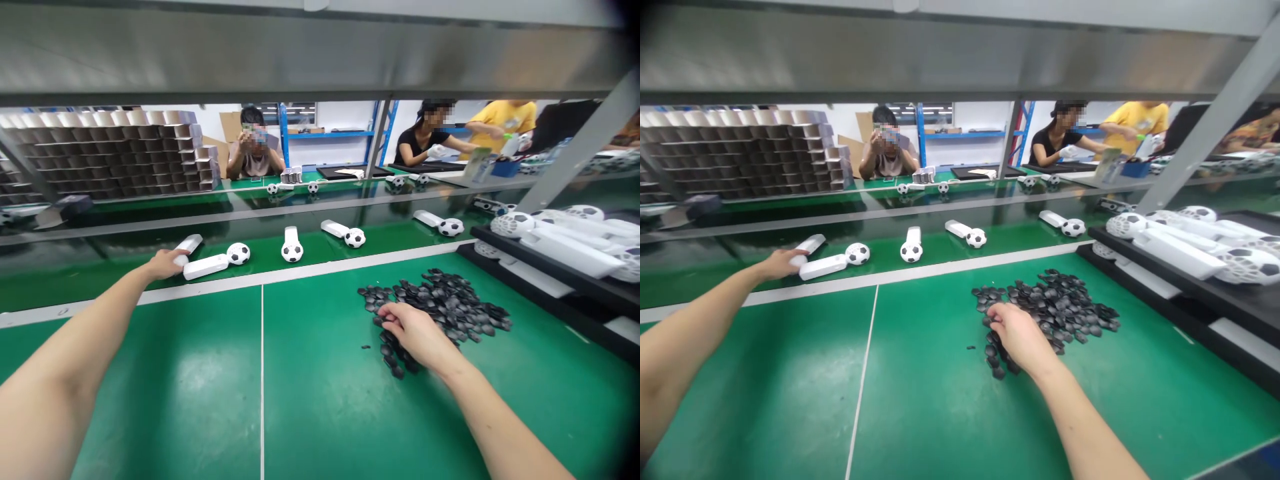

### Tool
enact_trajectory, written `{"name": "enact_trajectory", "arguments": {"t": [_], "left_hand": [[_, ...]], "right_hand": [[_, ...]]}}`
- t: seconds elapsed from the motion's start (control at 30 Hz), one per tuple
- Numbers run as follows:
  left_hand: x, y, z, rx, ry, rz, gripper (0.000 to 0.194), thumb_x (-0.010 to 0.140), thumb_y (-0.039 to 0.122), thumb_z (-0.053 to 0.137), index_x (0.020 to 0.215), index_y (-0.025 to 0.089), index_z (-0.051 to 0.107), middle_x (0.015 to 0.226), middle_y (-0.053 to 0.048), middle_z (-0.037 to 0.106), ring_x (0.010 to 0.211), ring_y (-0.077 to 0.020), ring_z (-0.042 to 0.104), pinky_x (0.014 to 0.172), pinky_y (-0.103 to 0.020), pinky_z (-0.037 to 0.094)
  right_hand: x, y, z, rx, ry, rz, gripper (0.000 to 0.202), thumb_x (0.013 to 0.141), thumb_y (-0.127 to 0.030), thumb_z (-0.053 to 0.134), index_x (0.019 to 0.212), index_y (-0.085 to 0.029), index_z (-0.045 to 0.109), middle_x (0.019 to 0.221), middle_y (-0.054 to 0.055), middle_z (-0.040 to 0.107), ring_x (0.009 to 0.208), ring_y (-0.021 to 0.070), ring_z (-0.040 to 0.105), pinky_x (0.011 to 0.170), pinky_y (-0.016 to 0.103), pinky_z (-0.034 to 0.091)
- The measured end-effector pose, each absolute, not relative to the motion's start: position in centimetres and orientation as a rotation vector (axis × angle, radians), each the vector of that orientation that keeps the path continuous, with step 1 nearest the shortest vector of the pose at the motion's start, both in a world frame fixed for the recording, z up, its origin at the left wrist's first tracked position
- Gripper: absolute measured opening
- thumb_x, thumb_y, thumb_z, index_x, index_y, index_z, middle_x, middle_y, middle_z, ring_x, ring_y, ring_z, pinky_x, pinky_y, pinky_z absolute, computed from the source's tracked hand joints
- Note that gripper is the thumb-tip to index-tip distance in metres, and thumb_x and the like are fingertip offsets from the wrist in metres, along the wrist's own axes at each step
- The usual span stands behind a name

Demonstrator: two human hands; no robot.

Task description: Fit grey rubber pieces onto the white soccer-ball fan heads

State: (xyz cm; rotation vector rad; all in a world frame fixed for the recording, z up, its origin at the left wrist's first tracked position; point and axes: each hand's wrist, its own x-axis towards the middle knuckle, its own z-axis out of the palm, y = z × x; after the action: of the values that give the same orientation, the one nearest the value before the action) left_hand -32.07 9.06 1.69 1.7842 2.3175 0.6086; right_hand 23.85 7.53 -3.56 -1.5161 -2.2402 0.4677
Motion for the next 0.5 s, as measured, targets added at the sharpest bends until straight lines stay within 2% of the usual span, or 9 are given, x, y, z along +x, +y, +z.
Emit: {"name": "enact_trajectory", "arguments": {"t": [0.07, 0.13, 0.2, 0.27, 0.37, 0.47, 0.5], "left_hand": [[-31.7, 8.9, 1.9, 1.757, 2.382, 0.470, 0.035, 0.074, 0.031, 0.063, 0.104, 0.015, 0.055, 0.096, -0.005, 0.054, 0.087, -0.0195, 0.052, 0.079, -0.038, 0.042], [-31.6, 8.6, 2.5, 1.727, 2.405, 0.364, 0.052, 0.056, 0.023, 0.072, 0.105, 0.016, 0.055, 0.092, -0.005, 0.055, 0.087, -0.0225, 0.052, 0.078, -0.036, 0.041], [-31.3, 7.9, 3.7, 1.684, 2.392, 0.309, 0.065, 0.046, 0.022, 0.072, 0.108, 0.016, 0.053, 0.090, -0.004, 0.056, 0.085, -0.0243, 0.054, 0.075, -0.033, 0.042], [-30.3, 6.8, 5.2, 1.621, 2.356, 0.296, 0.068, 0.050, 0.034, 0.069, 0.112, 0.015, 0.047, 0.094, -0.005, 0.058, 0.083, -0.0230, 0.055, 0.071, -0.029, 0.044], [-26.8, 4.7, 7.7, 1.518, 2.284, 0.253, 0.061, 0.067, 0.052, 0.053, 0.115, 0.017, 0.040, 0.104, -0.006, 0.058, 0.084, -0.0190, 0.058, 0.068, -0.025, 0.047], [-20.8, 2.2, 8.7, 1.509, 2.412, 0.003, 0.061, 0.069, 0.061, 0.049, 0.110, 0.016, 0.043, 0.090, -0.005, 0.062, 0.064, -0.0183, 0.059, 0.065, -0.027, 0.045], [-18.6, 1.4, 8.5, 1.581, 2.369, -0.028, 0.062, 0.070, 0.062, 0.048, 0.112, 0.016, 0.042, 0.089, -0.004, 0.062, 0.065, -0.0198, 0.060, 0.061, -0.027, 0.045]], "right_hand": [[23.8, 7.6, -3.5, -1.494, -2.226, 0.462, 0.022, 0.076, -0.012, 0.048, 0.090, -0.020, 0.063, 0.089, 0.004, 0.063, 0.082, 0.0159, 0.061, 0.075, 0.026, 0.046], [23.8, 7.6, -3.3, -1.491, -2.202, 0.433, 0.021, 0.076, -0.012, 0.048, 0.089, -0.019, 0.063, 0.088, 0.005, 0.062, 0.081, 0.0160, 0.061, 0.076, 0.027, 0.046], [23.7, 7.5, -3.1, -1.476, -2.159, 0.407, 0.018, 0.076, -0.012, 0.050, 0.086, -0.019, 0.063, 0.086, 0.004, 0.062, 0.079, 0.0161, 0.060, 0.075, 0.028, 0.047], [23.4, 7.4, -2.8, -1.424, -2.103, 0.407, 0.015, 0.076, -0.014, 0.051, 0.084, -0.019, 0.062, 0.083, 0.003, 0.062, 0.077, 0.0161, 0.060, 0.074, 0.029, 0.047], [22.7, 7.0, -2.6, -1.281, -2.040, 0.451, 0.013, 0.076, -0.014, 0.053, 0.084, -0.019, 0.061, 0.084, 0.002, 0.064, 0.079, 0.0155, 0.059, 0.076, 0.030, 0.047], [21.8, 6.6, -2.5, -1.174, -2.020, 0.518, 0.011, 0.078, -0.015, 0.053, 0.086, -0.019, 0.061, 0.086, 0.002, 0.064, 0.079, 0.0144, 0.059, 0.076, 0.029, 0.047], [21.6, 6.5, -2.5, -1.156, -2.021, 0.540, 0.011, 0.078, -0.016, 0.054, 0.086, -0.019, 0.060, 0.085, 0.002, 0.064, 0.078, 0.0142, 0.059, 0.075, 0.028, 0.048]]}}
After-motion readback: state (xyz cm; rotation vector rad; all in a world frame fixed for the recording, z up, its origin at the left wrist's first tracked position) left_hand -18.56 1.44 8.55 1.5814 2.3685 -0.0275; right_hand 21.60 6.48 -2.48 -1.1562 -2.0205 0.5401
